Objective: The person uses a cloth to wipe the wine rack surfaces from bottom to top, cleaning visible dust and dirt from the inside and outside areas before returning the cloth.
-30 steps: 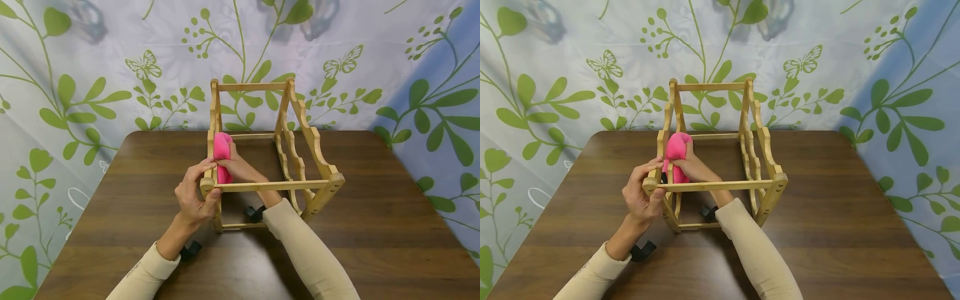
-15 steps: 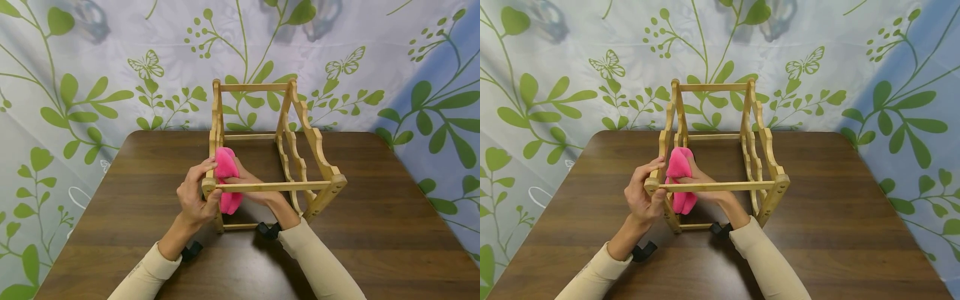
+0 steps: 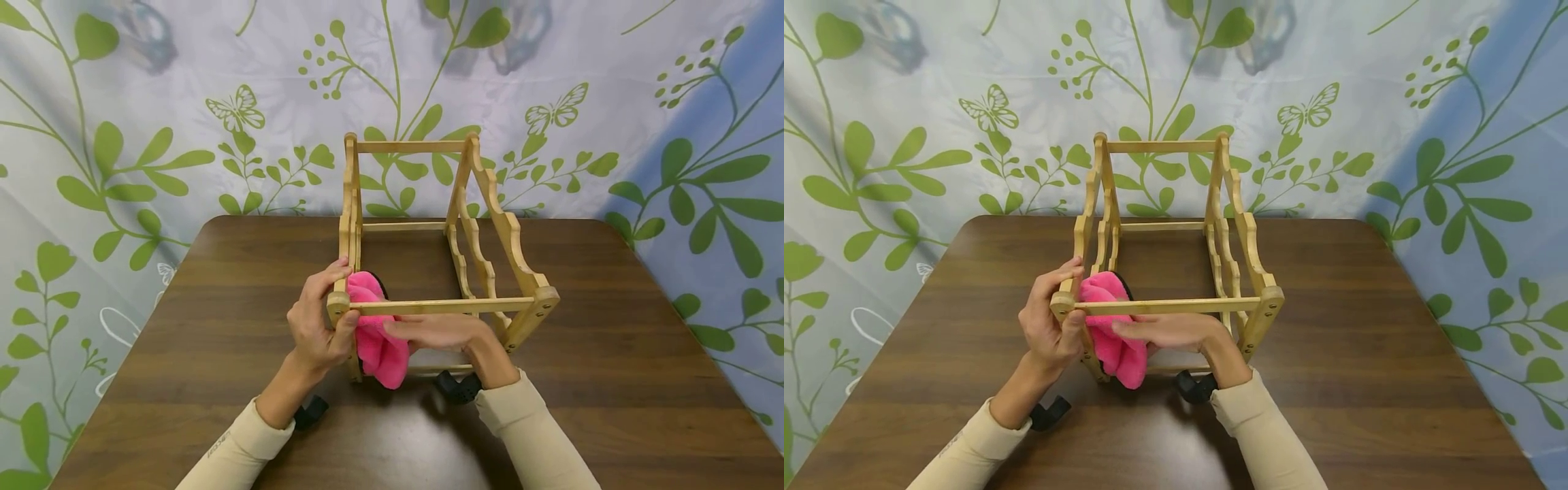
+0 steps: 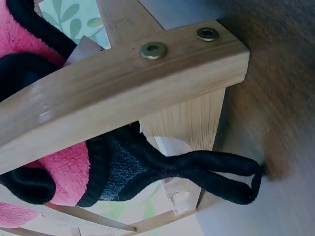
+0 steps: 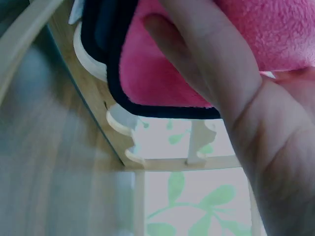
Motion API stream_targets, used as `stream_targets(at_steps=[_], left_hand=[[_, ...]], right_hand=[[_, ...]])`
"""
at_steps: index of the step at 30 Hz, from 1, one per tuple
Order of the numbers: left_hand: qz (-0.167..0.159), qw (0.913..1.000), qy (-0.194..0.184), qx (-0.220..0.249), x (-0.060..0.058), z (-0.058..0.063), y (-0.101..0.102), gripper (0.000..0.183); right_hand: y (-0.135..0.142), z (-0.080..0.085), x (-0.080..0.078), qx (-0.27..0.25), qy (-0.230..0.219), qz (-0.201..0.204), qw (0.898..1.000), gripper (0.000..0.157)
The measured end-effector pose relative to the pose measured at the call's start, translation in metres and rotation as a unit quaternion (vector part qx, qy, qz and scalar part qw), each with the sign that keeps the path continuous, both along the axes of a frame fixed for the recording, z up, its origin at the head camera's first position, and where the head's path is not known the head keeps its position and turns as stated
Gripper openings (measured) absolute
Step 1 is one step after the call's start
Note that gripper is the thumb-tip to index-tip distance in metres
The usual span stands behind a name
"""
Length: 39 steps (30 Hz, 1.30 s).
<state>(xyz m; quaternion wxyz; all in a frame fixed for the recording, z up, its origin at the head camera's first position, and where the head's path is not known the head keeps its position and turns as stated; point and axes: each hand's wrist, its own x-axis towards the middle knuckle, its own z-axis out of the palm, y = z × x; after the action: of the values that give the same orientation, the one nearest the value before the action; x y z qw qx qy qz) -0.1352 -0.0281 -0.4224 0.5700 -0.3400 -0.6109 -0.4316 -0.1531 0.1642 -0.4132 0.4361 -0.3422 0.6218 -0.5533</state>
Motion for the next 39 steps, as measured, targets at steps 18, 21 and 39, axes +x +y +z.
stream_targets(at_steps=[18, 21, 39], left_hand=[[-0.022, 0.9996, -0.017, 0.006, 0.003, -0.005, -0.001, 0.055], [-0.027, 0.9995, -0.017, 0.005, 0.001, -0.005, 0.000, 0.054], [-0.021, 0.9994, -0.027, -0.001, -0.001, -0.004, 0.000, 0.053]], right_hand=[[-0.080, -0.026, 0.008, -0.057, 0.085, -0.388, 0.916, 0.065], [-0.087, -0.027, 0.002, -0.058, 0.090, -0.422, 0.900, 0.064], [-0.066, -0.019, -0.025, -0.061, 0.106, -0.466, 0.876, 0.032]])
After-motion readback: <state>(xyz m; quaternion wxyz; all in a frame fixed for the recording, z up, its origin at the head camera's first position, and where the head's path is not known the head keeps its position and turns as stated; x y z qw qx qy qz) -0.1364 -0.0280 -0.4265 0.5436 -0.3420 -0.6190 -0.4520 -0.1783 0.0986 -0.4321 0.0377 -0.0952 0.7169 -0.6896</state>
